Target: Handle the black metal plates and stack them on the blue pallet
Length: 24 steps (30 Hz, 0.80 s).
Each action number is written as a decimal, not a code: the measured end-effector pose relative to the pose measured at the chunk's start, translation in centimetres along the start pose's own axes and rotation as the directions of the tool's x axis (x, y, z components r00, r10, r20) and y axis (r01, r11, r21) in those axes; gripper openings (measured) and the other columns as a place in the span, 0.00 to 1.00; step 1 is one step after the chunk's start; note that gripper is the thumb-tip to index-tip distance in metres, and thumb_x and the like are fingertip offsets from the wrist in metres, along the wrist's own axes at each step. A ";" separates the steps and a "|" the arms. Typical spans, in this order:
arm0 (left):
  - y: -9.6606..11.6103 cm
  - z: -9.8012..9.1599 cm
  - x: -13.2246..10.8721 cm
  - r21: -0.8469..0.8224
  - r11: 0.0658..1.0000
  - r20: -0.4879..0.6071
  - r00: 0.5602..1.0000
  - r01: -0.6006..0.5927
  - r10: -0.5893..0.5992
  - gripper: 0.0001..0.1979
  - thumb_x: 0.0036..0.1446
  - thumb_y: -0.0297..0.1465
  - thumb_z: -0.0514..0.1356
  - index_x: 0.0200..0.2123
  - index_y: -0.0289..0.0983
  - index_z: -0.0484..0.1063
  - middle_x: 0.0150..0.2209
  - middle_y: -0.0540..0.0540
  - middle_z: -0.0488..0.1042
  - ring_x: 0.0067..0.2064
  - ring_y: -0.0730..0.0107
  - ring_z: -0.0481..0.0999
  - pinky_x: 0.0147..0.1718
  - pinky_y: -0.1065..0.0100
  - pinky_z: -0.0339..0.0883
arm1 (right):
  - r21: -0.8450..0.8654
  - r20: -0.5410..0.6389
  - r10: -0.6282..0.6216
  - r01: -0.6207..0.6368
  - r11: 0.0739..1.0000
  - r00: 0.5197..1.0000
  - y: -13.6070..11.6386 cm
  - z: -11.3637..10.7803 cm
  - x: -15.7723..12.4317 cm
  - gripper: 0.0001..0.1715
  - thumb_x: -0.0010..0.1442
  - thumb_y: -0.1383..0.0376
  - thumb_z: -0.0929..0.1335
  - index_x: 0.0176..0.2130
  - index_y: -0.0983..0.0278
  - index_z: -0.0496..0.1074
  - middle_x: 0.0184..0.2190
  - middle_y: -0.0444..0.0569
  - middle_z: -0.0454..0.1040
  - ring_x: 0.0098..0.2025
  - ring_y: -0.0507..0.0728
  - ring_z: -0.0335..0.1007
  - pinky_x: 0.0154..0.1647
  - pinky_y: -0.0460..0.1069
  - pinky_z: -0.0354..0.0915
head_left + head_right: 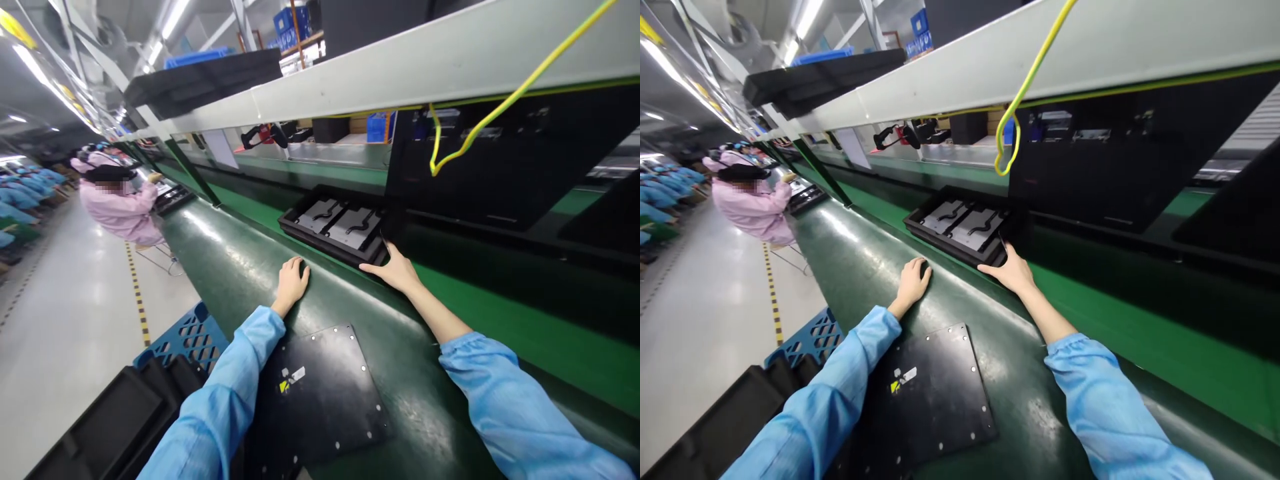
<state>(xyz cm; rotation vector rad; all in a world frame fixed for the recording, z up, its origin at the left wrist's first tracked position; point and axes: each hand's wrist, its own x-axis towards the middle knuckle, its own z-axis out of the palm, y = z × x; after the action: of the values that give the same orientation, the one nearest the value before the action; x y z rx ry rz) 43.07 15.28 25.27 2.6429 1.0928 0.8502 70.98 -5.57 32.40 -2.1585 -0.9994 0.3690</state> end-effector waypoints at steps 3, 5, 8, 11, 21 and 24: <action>0.0 -0.1 0.0 -0.007 1.000 -0.008 1.000 0.009 -0.009 0.19 0.74 0.36 0.58 0.62 0.36 0.73 0.65 0.34 0.76 0.64 0.46 0.74 0.66 0.49 0.67 | -0.074 -0.024 0.008 -0.010 0.997 1.000 -1.2 1.1 0.7 0.68 0.53 0.32 0.79 0.79 0.55 0.60 0.66 0.60 0.77 0.65 0.80 0.74 0.60 0.69 0.73; 0.2 -0.2 -0.1 -0.010 1.000 -0.007 1.000 0.016 -0.016 0.18 0.74 0.35 0.58 0.62 0.37 0.73 0.65 0.34 0.76 0.65 0.47 0.74 0.66 0.50 0.67 | -0.107 -0.034 0.021 -0.025 0.994 0.999 -1.8 1.4 0.7 0.65 0.55 0.31 0.77 0.78 0.55 0.62 0.64 0.61 0.78 0.63 0.80 0.76 0.59 0.68 0.74; 0.5 -0.3 -0.2 -0.008 1.000 -0.009 1.000 0.021 -0.021 0.18 0.73 0.34 0.58 0.62 0.35 0.74 0.65 0.34 0.76 0.64 0.46 0.74 0.66 0.50 0.67 | -0.121 -0.043 0.020 -0.025 0.992 0.999 -2.3 1.6 0.6 0.61 0.57 0.32 0.76 0.76 0.55 0.63 0.62 0.61 0.80 0.62 0.78 0.77 0.57 0.66 0.74; 0.7 -0.4 -0.1 -0.003 1.000 -0.008 1.000 0.028 -0.028 0.19 0.73 0.34 0.57 0.62 0.34 0.74 0.65 0.34 0.76 0.64 0.47 0.74 0.66 0.51 0.67 | -0.120 -0.051 0.011 -0.017 0.993 0.999 -2.6 1.9 0.7 0.60 0.57 0.31 0.76 0.75 0.56 0.65 0.61 0.62 0.81 0.61 0.78 0.78 0.57 0.66 0.74; 1.7 -1.2 0.1 0.048 0.995 0.097 0.991 0.085 -0.090 0.24 0.74 0.37 0.54 0.66 0.33 0.73 0.70 0.31 0.72 0.69 0.47 0.70 0.68 0.49 0.64 | -0.349 0.051 0.011 0.008 0.937 0.999 -4.6 1.5 -1.1 0.55 0.65 0.35 0.72 0.76 0.63 0.61 0.59 0.67 0.81 0.59 0.75 0.80 0.53 0.61 0.74; 2.2 -2.8 0.6 0.029 0.998 0.208 0.976 0.058 -0.063 0.26 0.73 0.39 0.57 0.66 0.30 0.74 0.71 0.29 0.70 0.71 0.47 0.70 0.72 0.49 0.61 | -0.456 0.106 -0.037 0.081 0.886 0.994 -3.3 -0.9 -5.6 0.38 0.71 0.48 0.70 0.70 0.65 0.69 0.55 0.66 0.83 0.57 0.73 0.82 0.53 0.60 0.73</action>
<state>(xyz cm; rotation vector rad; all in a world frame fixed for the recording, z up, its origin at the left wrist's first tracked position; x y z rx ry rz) 43.16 13.87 28.63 2.6289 1.1280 0.5365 65.97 -8.82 35.16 -2.5426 -1.3090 0.2190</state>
